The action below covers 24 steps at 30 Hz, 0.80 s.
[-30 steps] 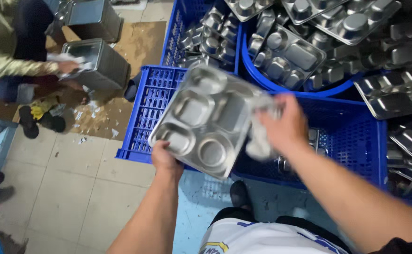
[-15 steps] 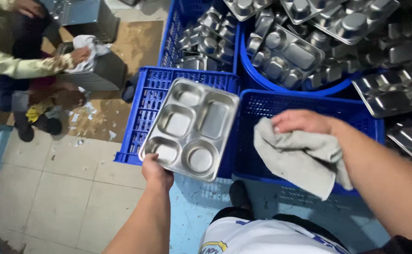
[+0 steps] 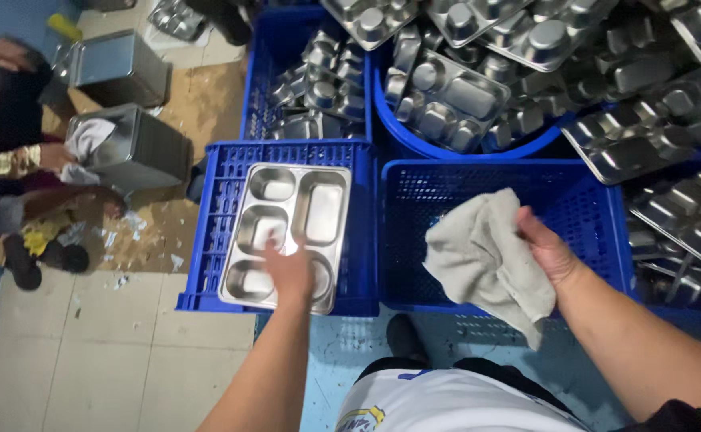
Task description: The person wipes multiple stainless steel compartmentalized trays with a cloth. They pick up each tray from a large pile, wipe the surface, and place it into a blue plastic crate. Another person is visible in the background performing a similar task.
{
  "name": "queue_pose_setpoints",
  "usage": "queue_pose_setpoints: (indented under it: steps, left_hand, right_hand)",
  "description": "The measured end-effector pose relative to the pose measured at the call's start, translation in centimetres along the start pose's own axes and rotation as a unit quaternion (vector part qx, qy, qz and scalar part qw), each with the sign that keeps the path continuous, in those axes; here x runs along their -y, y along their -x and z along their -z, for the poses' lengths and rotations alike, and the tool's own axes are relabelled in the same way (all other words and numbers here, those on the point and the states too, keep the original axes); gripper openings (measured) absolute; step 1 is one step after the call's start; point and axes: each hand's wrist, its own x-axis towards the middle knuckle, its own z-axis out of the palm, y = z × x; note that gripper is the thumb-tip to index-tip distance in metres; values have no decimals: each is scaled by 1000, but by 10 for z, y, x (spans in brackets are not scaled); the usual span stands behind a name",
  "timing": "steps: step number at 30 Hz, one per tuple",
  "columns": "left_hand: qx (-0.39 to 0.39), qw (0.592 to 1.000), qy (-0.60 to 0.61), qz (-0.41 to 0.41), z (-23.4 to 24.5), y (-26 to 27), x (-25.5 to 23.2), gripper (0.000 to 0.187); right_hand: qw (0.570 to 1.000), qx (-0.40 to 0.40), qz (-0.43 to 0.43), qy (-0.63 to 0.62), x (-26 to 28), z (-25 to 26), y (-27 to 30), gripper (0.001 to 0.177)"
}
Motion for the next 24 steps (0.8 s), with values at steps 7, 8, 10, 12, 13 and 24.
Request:
queue_pose_setpoints:
  steps: [7,8,10,12,13,24]
  left_hand:
    - [664,723,192,5,-96,75,-122,53]
    - [676,720,159,-10,-107,84,-133,50]
    - [692,683,228,42,-126,102,-145,47]
    - [713,646,266,68,-145,121,-152,45]
    - [724,631,271,68,-153,134,-156,45]
    - [773,578,194,176,-286,280,-223,36]
  right_hand:
    - [987,10,40,153,47,-55,41,68]
    - [982,-14,56,180,53,-53,52,67]
    - [968,-123,96,196,61,-37,80,58]
    - [956,-180,131,191,66,-17,115,52]
    - [956,-181,143,179,69,-7,133,51]
    - [918,-229,185,267,156,116,271,56]
